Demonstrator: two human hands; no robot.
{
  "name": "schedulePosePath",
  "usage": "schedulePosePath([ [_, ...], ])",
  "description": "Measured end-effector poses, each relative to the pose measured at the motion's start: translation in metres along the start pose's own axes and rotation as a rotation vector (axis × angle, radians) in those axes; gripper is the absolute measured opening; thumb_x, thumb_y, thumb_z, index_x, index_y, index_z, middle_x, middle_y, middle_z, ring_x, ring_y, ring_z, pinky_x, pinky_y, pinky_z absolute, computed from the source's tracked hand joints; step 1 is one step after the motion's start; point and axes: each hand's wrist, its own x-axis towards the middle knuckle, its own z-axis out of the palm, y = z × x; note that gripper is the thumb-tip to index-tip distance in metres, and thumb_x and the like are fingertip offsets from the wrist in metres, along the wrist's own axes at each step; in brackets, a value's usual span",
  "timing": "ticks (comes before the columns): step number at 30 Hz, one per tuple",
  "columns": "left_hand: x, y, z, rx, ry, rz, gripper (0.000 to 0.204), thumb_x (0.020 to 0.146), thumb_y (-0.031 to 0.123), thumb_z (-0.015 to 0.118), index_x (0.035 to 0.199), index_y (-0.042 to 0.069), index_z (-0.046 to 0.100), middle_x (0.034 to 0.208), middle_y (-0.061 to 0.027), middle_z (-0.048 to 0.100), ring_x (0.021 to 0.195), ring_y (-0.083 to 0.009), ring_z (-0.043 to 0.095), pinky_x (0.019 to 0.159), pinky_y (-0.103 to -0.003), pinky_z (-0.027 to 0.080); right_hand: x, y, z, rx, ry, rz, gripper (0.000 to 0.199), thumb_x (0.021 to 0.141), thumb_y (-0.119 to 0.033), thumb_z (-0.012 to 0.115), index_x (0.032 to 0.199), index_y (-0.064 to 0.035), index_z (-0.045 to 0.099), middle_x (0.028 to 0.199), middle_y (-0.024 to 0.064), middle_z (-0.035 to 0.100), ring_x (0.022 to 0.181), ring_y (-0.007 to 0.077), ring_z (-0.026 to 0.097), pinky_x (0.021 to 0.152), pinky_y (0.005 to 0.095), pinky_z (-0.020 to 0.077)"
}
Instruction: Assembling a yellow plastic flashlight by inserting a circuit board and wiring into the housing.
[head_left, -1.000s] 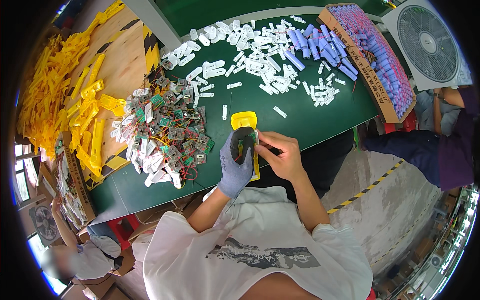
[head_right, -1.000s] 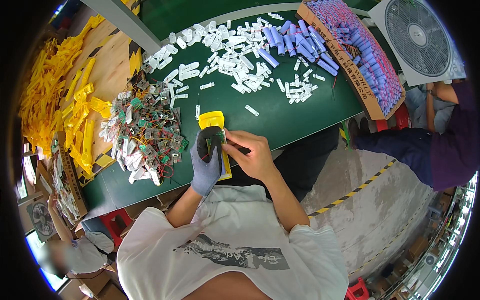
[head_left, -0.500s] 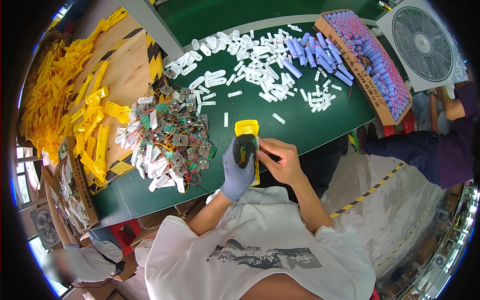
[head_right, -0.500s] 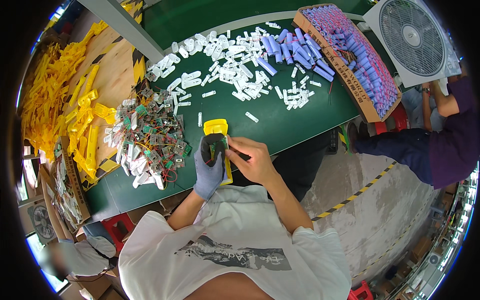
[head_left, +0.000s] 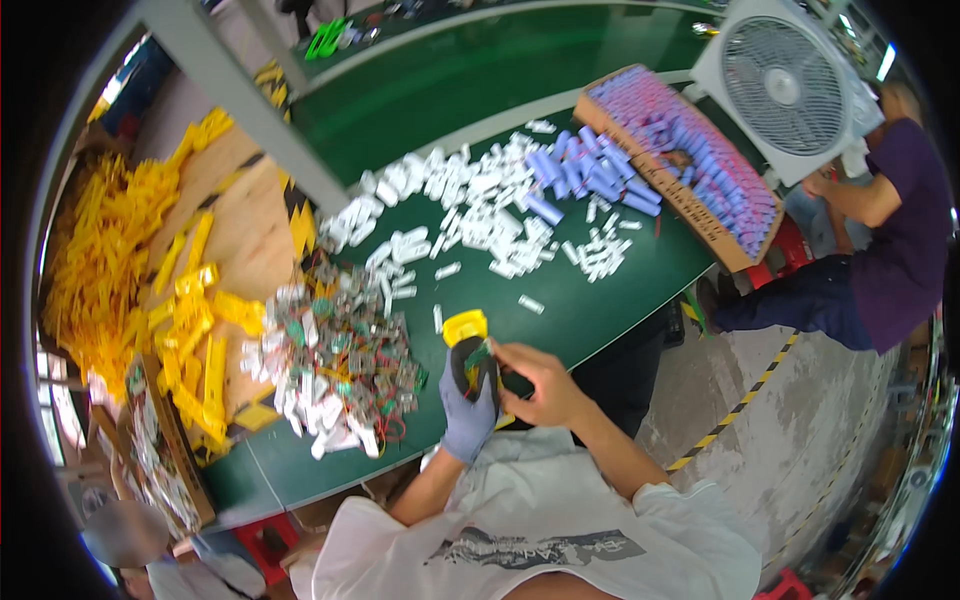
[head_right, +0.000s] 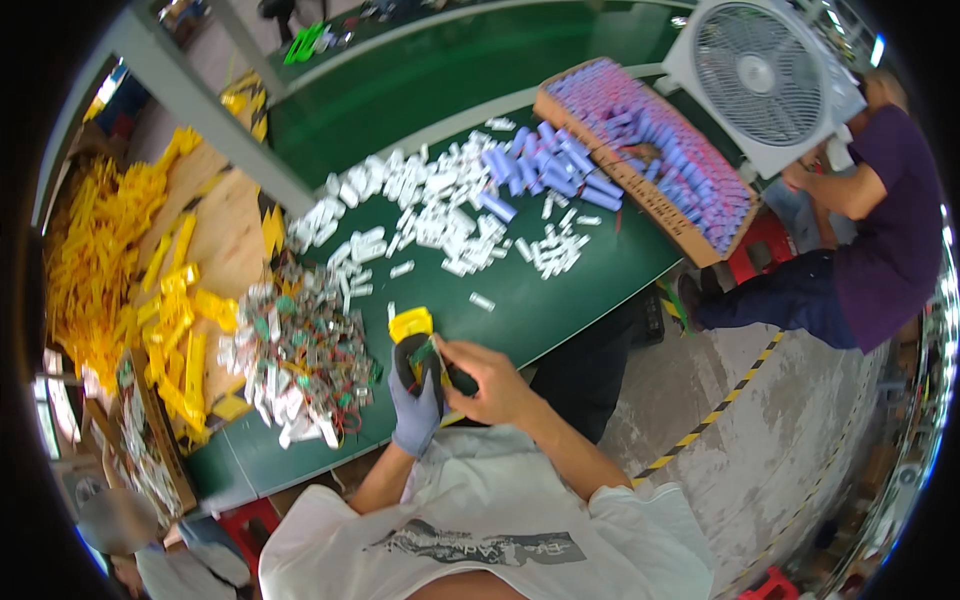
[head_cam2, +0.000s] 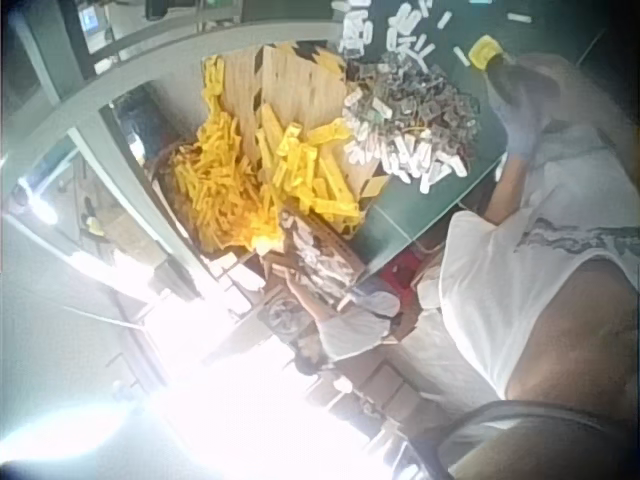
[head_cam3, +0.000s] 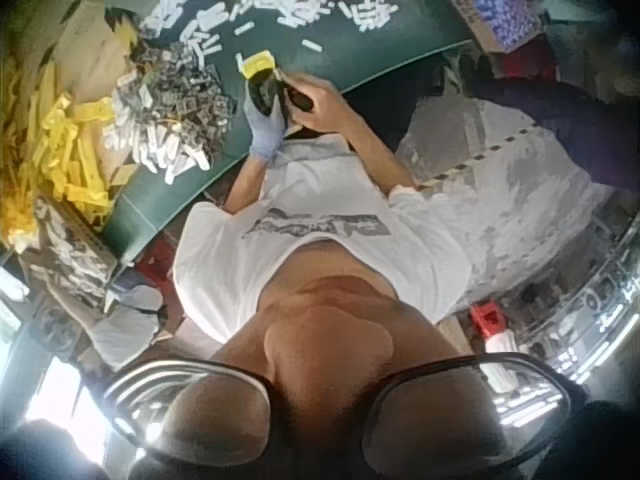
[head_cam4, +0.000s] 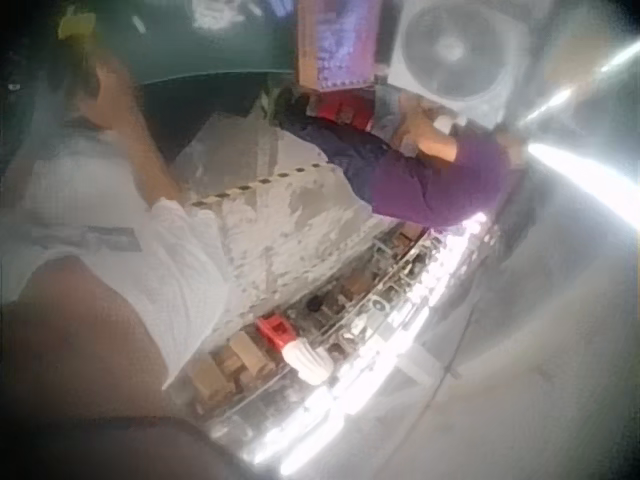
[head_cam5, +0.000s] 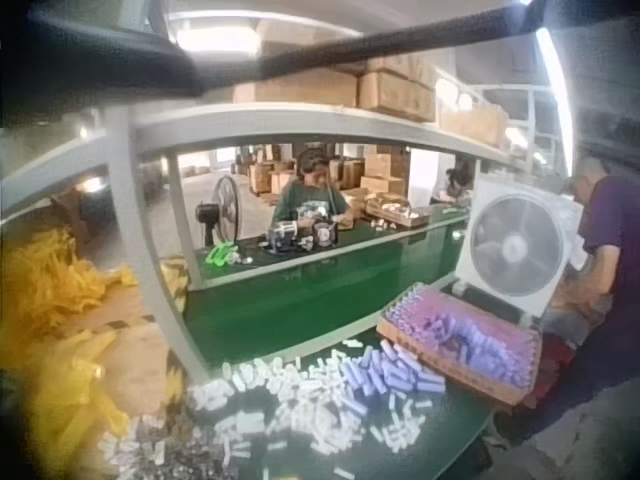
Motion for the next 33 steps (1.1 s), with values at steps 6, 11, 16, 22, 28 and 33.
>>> schedulePosePath([
  [6, -0.01, 0.003, -0.007, -0.019, -0.023, 0.097, 0.079, 0.082, 0.007, 0.061, 0.149, 0.0, 0.019, 0.149, -0.0185, 0.029, 0.135, -0.0282, 0.033, 0.11, -0.038, 0.028, 0.0, -0.019, 0.006, -0.11, -0.008, 0.045, 0.079, 0.069, -0.011, 0.072, 0.141, -0.0025, 0.041, 0.131, 0.0188, 0.05, 0.119, 0.0344, 0.053, 0.1, 0.0374, 0.0433],
  [11, -0.011, 0.001, -0.012, -0.041, -0.006, 0.091, 0.088, 0.081, 0.008, 0.06, 0.152, 0.001, 0.008, 0.156, -0.0192, 0.015, 0.143, -0.0308, 0.018, 0.115, -0.04, 0.017, -0.006, -0.025, 0.018, -0.233, 0.041, 0.126, 0.083, 0.069, -0.016, 0.076, 0.143, -0.006, 0.039, 0.129, 0.0166, 0.05, 0.115, 0.0341, 0.053, 0.094, 0.0385, 0.046],
  [16, -0.002, -0.002, 0.003, -0.205, -0.028, 0.037, 0.088, 0.084, 0.002, 0.062, 0.152, 0.001, 0.006, 0.156, -0.0182, 0.016, 0.142, -0.0269, 0.02, 0.114, -0.036, 0.02, -0.008, -0.032, 0.011, -0.355, 0.104, 0.117, 0.082, 0.065, -0.012, 0.076, 0.139, -0.0038, 0.042, 0.119, 0.0184, 0.054, 0.108, 0.0354, 0.055, 0.091, 0.0388, 0.047],
  [22, 0.008, 0.005, -0.002, -0.385, -0.007, 0.036, 0.077, 0.09, 0.0, 0.052, 0.153, 0.004, 0.007, 0.154, -0.0155, 0.02, 0.135, -0.0221, 0.031, 0.11, -0.035, 0.028, -0.007, -0.013, 0.028, -0.425, 0.27, 0.061, 0.072, 0.065, -0.011, 0.08, 0.131, -0.0008, 0.052, 0.098, 0.0171, 0.066, 0.085, 0.0332, 0.065, 0.076, 0.0385, 0.0528],
  [28, -0.01, 0.0, 0.003, -0.423, 0.022, 0.035, 0.075, 0.093, 0.001, 0.045, 0.153, 0.008, 0.001, 0.15, -0.0192, 0.026, 0.125, -0.0258, 0.044, 0.104, -0.038, 0.038, 0.009, -0.012, 0.01, -0.406, 0.368, 0.036, 0.061, 0.068, -0.012, 0.08, 0.124, 0.0011, 0.058, 0.098, 0.0181, 0.068, 0.084, 0.0318, 0.068, 0.077, 0.0357, 0.0535],
  [33, -0.006, -0.002, -0.001, -0.492, -0.003, -0.002, 0.072, 0.091, -0.002, 0.048, 0.152, 0.007, 0.011, 0.136, -0.0199, 0.045, 0.111, -0.0227, 0.056, 0.093, -0.034, 0.047, 0.071, -0.001, -0.015, -0.341, 0.453, -0.053, 0.064, 0.07, -0.014, 0.08, 0.127, 0.0022, 0.055, 0.108, 0.0204, 0.068, 0.097, 0.031, 0.068, 0.082, 0.0353, 0.0529],
])
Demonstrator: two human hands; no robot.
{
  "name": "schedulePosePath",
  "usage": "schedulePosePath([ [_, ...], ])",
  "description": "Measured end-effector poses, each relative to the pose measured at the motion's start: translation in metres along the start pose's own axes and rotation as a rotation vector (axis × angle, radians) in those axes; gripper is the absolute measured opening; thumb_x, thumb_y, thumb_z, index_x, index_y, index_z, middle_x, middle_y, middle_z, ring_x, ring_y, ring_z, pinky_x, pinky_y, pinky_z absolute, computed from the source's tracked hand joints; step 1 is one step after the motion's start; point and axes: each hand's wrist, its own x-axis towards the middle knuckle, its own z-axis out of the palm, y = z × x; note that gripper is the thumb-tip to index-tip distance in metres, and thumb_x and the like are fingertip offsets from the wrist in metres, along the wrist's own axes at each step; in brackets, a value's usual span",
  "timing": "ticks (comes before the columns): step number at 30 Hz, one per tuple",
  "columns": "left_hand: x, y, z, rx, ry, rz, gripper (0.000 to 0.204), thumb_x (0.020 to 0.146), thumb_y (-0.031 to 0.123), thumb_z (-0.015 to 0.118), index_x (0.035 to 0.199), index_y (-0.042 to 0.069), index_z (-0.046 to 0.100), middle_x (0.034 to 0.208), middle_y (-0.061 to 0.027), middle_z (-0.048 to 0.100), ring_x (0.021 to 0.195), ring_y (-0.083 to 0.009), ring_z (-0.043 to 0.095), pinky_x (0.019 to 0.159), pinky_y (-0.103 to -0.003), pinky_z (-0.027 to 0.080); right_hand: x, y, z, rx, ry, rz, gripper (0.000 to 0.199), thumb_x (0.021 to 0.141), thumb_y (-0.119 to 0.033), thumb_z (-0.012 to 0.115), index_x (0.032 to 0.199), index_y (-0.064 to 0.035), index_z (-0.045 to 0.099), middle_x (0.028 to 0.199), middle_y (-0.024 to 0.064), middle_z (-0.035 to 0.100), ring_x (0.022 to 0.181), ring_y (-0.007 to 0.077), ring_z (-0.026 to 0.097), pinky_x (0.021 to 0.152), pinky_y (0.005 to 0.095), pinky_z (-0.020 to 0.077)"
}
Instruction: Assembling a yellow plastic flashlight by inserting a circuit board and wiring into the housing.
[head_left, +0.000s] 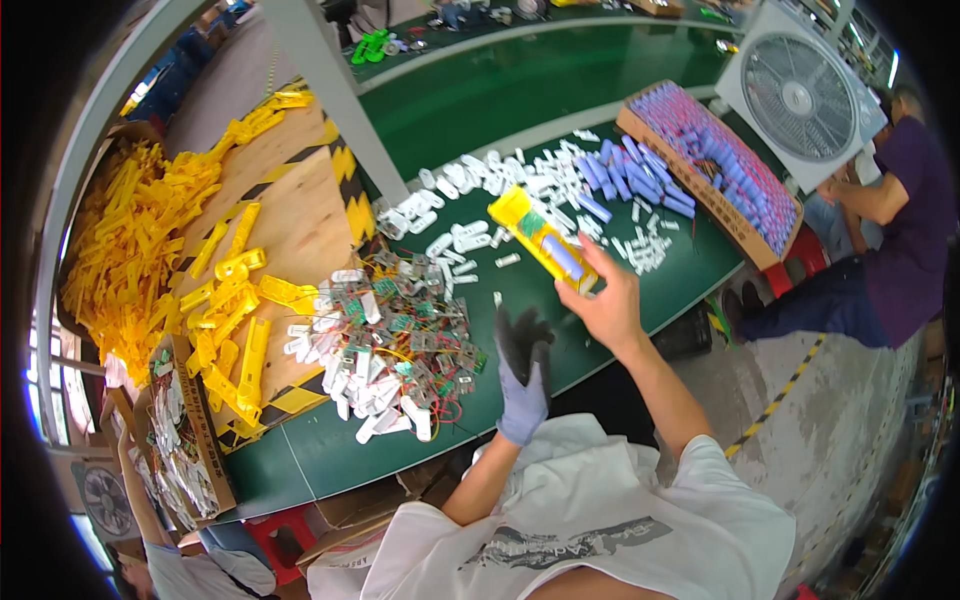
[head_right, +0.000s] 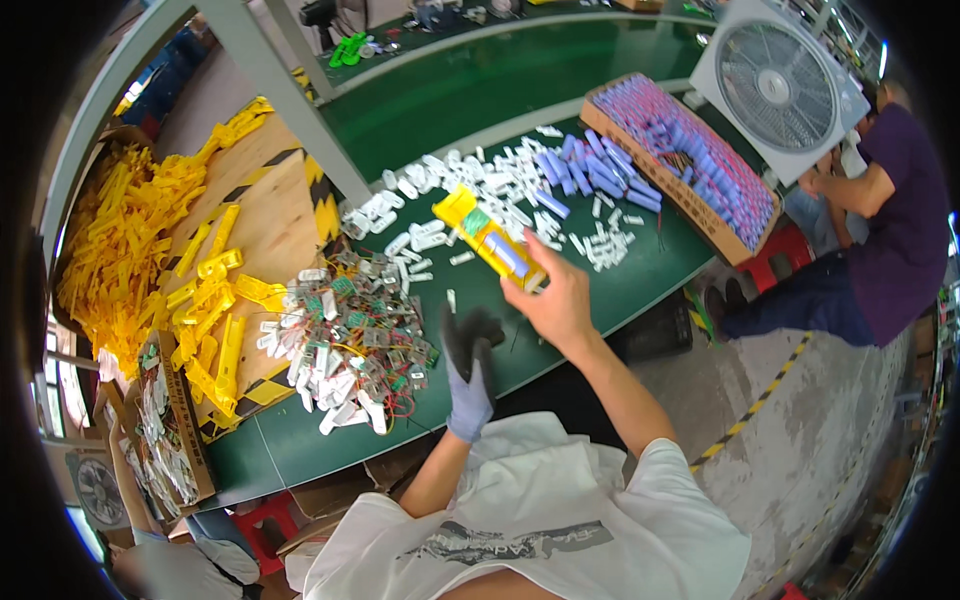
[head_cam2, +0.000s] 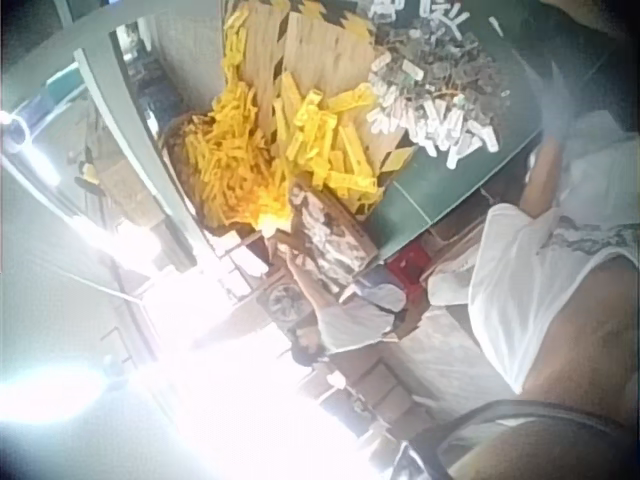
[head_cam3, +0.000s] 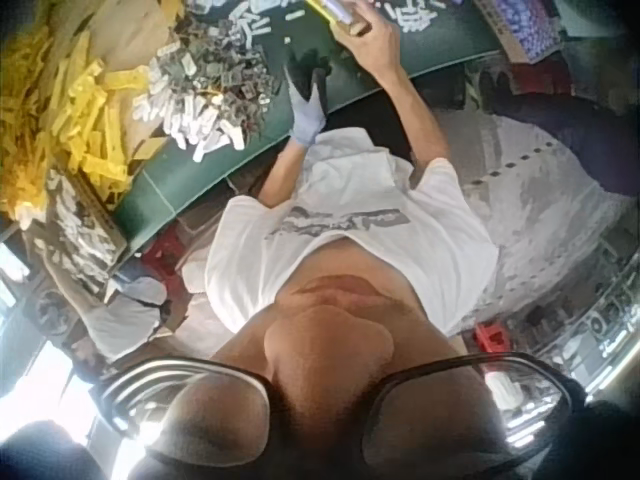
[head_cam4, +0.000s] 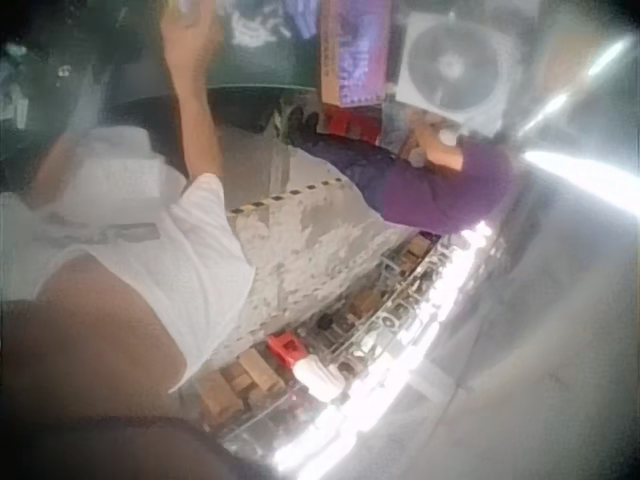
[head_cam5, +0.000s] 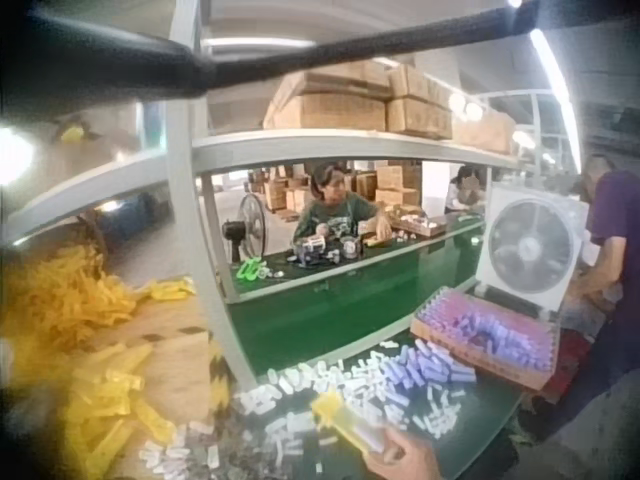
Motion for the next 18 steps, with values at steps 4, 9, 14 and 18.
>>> schedulePosePath([
  [4, 0.002, 0.009, 0.011, 0.339, -0.093, 0.069, 0.067, 0.088, -0.002, 0.055, 0.148, 0.003, 0.026, 0.117, -0.0171, 0.06, 0.103, -0.0209, 0.062, 0.088, -0.032, 0.049, 0.116, 0.031, 0.035, -0.055, 0.022, -0.045, 0.064, 0.073, -0.024, 0.077, 0.126, 0.0045, 0.055, 0.104, 0.0215, 0.068, 0.096, 0.0326, 0.068, 0.083, 0.0371, 0.0528],
  [9, -0.011, 0.017, -0.015, 0.315, -0.252, 0.082, 0.051, 0.087, -0.002, 0.056, 0.136, -0.001, 0.044, 0.122, -0.0169, 0.06, 0.109, -0.0207, 0.061, 0.091, -0.031, 0.048, 0.253, 0.062, 0.124, -0.29, -0.003, 0.03, 0.062, 0.071, -0.029, 0.069, 0.125, -0.0008, 0.058, 0.095, 0.0239, 0.068, 0.088, 0.04, 0.066, 0.083, 0.045, 0.0526],
  [14, -0.054, 0.077, -0.044, 0.274, -0.214, -0.088, 0.046, 0.085, -0.001, 0.06, 0.13, -0.002, 0.05, 0.124, -0.0185, 0.059, 0.108, -0.0247, 0.062, 0.091, -0.034, 0.049, 0.296, 0.088, 0.178, -0.566, -0.036, 0.15, 0.049, 0.071, -0.035, 0.071, 0.108, -0.0039, 0.064, 0.091, 0.0217, 0.069, 0.085, 0.0399, 0.067, 0.076, 0.048, 0.054],
  [18, -0.059, 0.101, -0.085, 0.34, -0.161, 0.098, 0.047, 0.083, -0.002, 0.061, 0.129, -0.002, 0.051, 0.116, -0.0177, 0.063, 0.102, -0.0265, 0.064, 0.089, -0.036, 0.049, 0.31, 0.139, 0.178, -0.706, -0.03, 0.122, 0.041, 0.079, -0.037, 0.068, 0.099, -0.0013, 0.064, 0.091, 0.0217, 0.069, 0.084, 0.0401, 0.067, 0.074, 0.0491, 0.0546],
])
